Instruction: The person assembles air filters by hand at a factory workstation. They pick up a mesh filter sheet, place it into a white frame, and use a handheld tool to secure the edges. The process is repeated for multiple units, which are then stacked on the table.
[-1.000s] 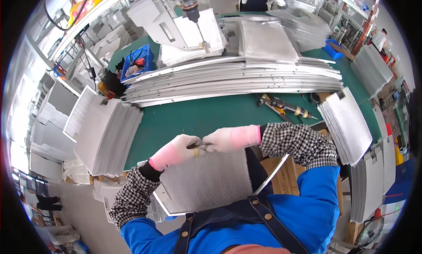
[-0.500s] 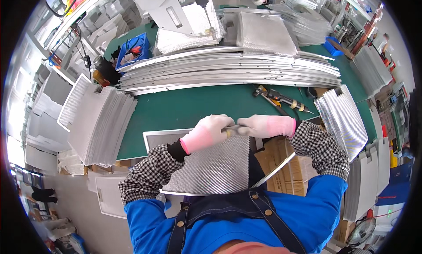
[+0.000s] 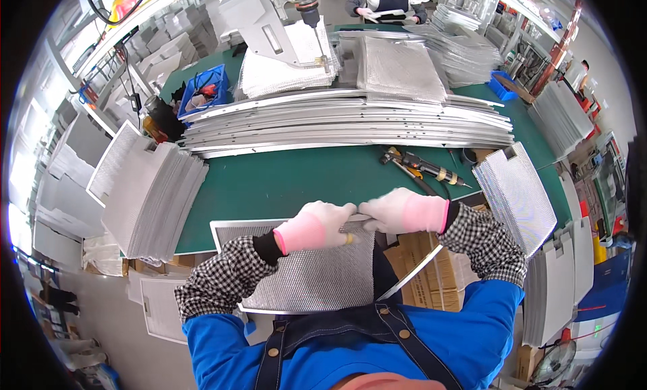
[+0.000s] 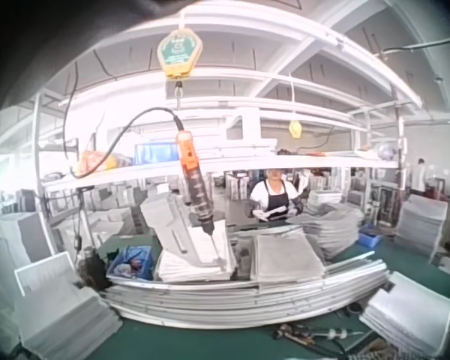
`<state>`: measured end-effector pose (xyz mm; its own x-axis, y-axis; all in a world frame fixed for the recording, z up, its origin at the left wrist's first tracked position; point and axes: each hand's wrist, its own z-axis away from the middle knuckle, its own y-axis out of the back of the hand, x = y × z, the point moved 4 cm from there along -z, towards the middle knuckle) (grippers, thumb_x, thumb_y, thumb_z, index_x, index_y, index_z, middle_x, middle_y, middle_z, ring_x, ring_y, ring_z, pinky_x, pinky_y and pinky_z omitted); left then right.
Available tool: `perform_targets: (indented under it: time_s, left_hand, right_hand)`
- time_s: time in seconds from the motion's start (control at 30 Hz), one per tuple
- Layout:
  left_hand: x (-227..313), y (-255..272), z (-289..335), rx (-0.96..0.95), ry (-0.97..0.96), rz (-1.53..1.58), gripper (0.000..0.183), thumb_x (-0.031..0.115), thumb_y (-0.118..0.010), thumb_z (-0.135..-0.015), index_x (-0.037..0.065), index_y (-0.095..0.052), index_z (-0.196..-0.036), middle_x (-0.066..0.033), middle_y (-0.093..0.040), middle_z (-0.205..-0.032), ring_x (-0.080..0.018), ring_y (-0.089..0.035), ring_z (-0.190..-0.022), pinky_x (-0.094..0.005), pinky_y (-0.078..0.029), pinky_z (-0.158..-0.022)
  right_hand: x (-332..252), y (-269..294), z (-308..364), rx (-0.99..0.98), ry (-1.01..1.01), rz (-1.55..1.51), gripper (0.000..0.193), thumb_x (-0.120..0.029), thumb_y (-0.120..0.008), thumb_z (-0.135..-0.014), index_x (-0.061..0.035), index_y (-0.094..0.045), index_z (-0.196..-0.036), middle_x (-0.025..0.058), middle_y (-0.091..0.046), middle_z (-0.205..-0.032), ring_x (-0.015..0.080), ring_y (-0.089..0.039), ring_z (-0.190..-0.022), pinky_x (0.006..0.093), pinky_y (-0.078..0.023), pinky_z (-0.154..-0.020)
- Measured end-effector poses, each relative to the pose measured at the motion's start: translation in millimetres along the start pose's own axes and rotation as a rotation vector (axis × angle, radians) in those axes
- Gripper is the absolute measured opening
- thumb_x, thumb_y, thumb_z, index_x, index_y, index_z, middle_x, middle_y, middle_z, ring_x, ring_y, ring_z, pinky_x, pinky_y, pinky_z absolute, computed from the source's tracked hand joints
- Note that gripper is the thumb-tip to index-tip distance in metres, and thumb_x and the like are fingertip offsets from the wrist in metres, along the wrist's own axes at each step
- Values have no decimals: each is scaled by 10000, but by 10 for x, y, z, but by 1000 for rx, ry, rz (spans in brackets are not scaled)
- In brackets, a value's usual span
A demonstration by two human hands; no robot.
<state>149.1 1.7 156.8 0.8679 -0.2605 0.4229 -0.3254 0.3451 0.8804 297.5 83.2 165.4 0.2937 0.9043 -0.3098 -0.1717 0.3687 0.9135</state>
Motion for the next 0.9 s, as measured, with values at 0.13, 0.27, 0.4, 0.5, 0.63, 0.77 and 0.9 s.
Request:
perform_targets:
  time_s: [0.13,0.27,0.4,0.5,0.63,0.77,0.9]
  left_hand:
    - [-847,-325,489,277,152,173,428,406,-687,-900,18,-627,-1070,-227,-708,-949,-433,-677,-903,-504,-536,-785]
    - [-1390,-475,1189,492,420,639,317,269,-688,-952,-45,-667,-995,-113,-596,-717,-149,-579,-714,-337,-480,-669]
    - [-1357,-114,1518,827,434,498,258,187,-690,-960,-63,-653,-1015,-49,-583,-715,-97,-499,-700,-298,-439,-624]
    - [-935,639,1598,1068,390,524,259,215,-642,-1012,-35,-676,-1066,-8,-606,-789,-59,-495,-741,-269,-432,-630]
    - [-377,993,1423,1562,-27,654,351,262,-552,-1056,-54,-621,-1190,-38,-655,-992,-97,-546,-897,-258,-444,-834]
    - [-864,699,1085,1674,-10,464,434,401,-491,-1064,17,-495,-861,21,-403,-704,-92,-366,-665,-324,-310,-575]
    - [-905,612,784,1523,-34,593,514,423,-465,-1078,-65,-545,-938,24,-383,-701,-75,-348,-665,-260,-305,-572]
  right_hand:
    - [-77,228,310,422,-22,-47,245,-297,-691,-881,-71,-679,-975,130,-680,-856,317,-691,-811,424,-561,-735]
    - [-353,-1020,478,-510,-104,-388,505,-452,-466,-1030,-81,-609,-1342,226,-678,-1216,392,-637,-1152,460,-503,-1008]
    - [-533,-1706,-115,222,-287,-1049,610,-316,-547,-994,96,-393,-1416,334,-577,-1312,389,-579,-1263,419,-455,-1056]
    - [-487,-737,-263,921,-240,-1093,220,-119,-538,-972,-6,-451,-1140,30,-445,-947,126,-439,-830,313,-457,-744]
    - [-491,401,50,1493,114,-1153,208,-49,-582,-968,15,-535,-1160,-22,-508,-903,17,-425,-768,183,-367,-640]
    - [-198,637,117,1602,326,-1025,254,-65,-619,-983,42,-578,-1210,-67,-481,-802,-4,-398,-714,180,-330,-598]
    - [193,299,-6,1581,258,-994,237,-121,-665,-986,30,-597,-1157,-83,-375,-772,11,-338,-695,188,-300,-588]
